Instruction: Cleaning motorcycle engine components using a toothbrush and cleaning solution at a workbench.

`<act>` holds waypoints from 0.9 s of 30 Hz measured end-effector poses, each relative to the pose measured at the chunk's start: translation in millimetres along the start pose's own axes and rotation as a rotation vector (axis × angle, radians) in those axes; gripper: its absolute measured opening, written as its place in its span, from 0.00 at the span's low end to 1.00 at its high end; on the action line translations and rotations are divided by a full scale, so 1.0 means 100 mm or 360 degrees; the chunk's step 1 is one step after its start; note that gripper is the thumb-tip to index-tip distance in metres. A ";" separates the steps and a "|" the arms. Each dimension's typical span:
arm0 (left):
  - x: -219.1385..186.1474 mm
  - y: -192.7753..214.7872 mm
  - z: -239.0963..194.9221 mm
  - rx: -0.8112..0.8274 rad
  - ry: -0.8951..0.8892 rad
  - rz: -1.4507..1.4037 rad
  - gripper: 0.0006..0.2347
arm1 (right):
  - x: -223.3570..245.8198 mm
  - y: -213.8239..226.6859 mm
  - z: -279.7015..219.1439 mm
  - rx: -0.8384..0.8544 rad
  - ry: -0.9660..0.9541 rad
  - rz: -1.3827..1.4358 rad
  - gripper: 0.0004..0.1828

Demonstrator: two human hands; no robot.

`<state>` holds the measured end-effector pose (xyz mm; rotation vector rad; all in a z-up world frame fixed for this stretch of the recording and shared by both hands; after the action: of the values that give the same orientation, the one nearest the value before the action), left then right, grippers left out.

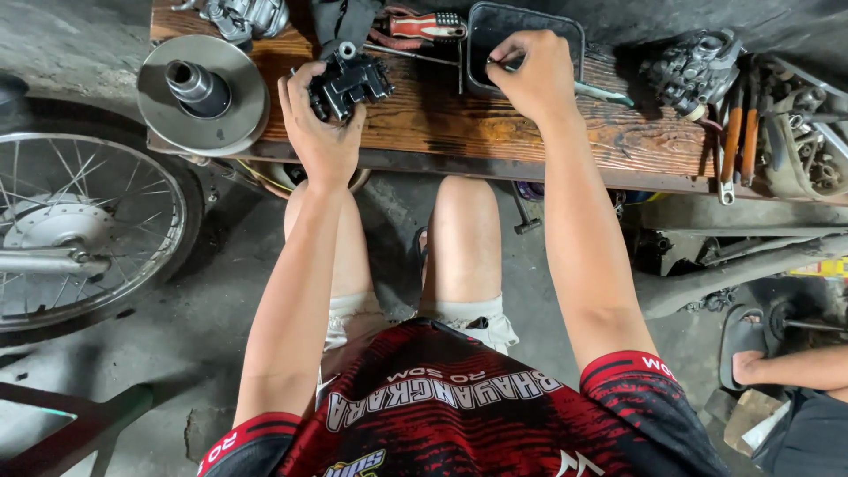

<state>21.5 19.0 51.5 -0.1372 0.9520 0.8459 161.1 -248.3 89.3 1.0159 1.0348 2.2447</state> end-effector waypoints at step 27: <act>0.32 -0.33 0.30 0.0876 0.0276 0.0268 0.27 | 0.30 0.31 -0.16 -0.0307 0.0018 0.0304 0.07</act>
<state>73.7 28.5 37.4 0.3532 1.3412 0.7042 127.0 -254.2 119.7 1.0568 0.7345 2.4503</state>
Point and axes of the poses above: each hand's wrist, its own z-axis towards the middle knuckle, its own y-axis out of the back of the hand, x = y × z, the point moved 4 cm from there along z, towards the middle knuckle, and after that the axes turned 2 degrees about z, right-handed, at the moved point
